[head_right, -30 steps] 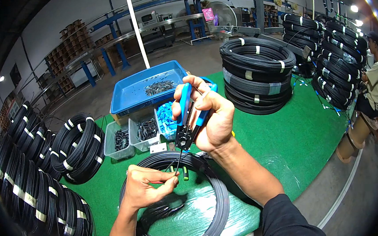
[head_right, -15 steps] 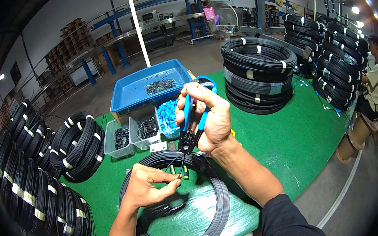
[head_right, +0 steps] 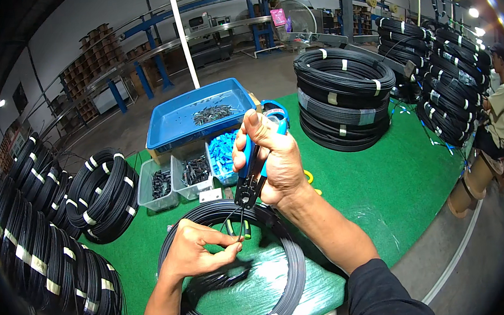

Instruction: The person assembles a cable connector by fitting plastic housing parts and a cover onto the wire by hand, stripping the wire using a wire stripper, and cutting the wire with pliers.

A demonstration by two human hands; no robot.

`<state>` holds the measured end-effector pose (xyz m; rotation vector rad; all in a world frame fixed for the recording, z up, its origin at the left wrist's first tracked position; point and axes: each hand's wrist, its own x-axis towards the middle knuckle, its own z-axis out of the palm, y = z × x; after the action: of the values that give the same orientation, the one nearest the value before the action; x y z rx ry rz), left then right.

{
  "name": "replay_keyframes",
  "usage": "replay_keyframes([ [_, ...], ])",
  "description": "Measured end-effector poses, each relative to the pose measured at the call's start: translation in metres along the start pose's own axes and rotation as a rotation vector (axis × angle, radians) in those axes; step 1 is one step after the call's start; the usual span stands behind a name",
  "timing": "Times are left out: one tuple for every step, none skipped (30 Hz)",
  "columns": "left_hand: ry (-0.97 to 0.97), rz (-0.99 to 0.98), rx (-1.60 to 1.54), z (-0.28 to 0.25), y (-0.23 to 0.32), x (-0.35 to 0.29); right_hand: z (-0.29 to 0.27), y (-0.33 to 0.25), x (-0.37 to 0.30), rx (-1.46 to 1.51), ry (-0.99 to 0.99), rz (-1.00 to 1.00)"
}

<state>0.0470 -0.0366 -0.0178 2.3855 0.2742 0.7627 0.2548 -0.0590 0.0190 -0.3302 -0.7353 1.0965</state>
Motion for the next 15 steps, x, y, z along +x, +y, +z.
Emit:
replay_keyframes([
  [-0.001,-0.008,-0.001,0.0,0.0,0.0,0.0,0.0,0.0,-0.014,0.016,-0.009],
  [-0.001,-0.008,-0.002,0.0,0.0,0.0,0.001,0.001,-0.001,-0.014,0.016,-0.009],
  [-0.004,-0.009,-0.003,-0.001,-0.001,0.0,0.004,0.001,-0.001,-0.014,0.027,-0.033],
  [-0.007,-0.01,-0.004,-0.002,-0.001,0.0,0.005,0.002,-0.002,-0.014,0.037,-0.057],
  [-0.006,-0.011,-0.004,-0.002,-0.002,0.0,0.004,0.002,-0.001,-0.013,0.036,-0.056],
  [-0.009,-0.019,-0.004,-0.003,-0.002,0.0,0.003,0.003,0.0,-0.045,0.03,-0.063],
  [-0.011,-0.024,-0.005,-0.004,-0.001,0.0,0.003,0.003,0.0,-0.079,0.023,-0.072],
  [-0.01,-0.023,-0.005,-0.004,-0.001,0.001,0.0,0.003,0.001,-0.079,0.022,-0.073],
  [-0.016,-0.021,0.0,-0.004,-0.001,0.001,-0.003,0.003,0.001,-0.103,-0.019,-0.071],
  [-0.023,-0.019,0.003,-0.003,-0.002,0.001,-0.006,0.003,0.002,-0.127,-0.058,-0.069],
  [-0.023,-0.017,0.002,-0.003,-0.002,0.001,-0.005,0.002,0.001,-0.128,-0.058,-0.07],
  [-0.023,-0.027,0.003,-0.002,-0.002,0.001,-0.003,0.002,0.001,-0.139,-0.095,-0.099],
  [-0.021,-0.04,0.005,-0.001,-0.003,0.001,-0.002,0.002,0.001,-0.148,-0.133,-0.125],
  [-0.021,-0.04,0.005,-0.001,-0.004,0.001,-0.002,0.002,0.0,-0.148,-0.133,-0.125],
  [-0.011,-0.026,0.005,-0.002,-0.005,0.001,0.0,0.001,-0.001,-0.123,-0.153,-0.126],
])
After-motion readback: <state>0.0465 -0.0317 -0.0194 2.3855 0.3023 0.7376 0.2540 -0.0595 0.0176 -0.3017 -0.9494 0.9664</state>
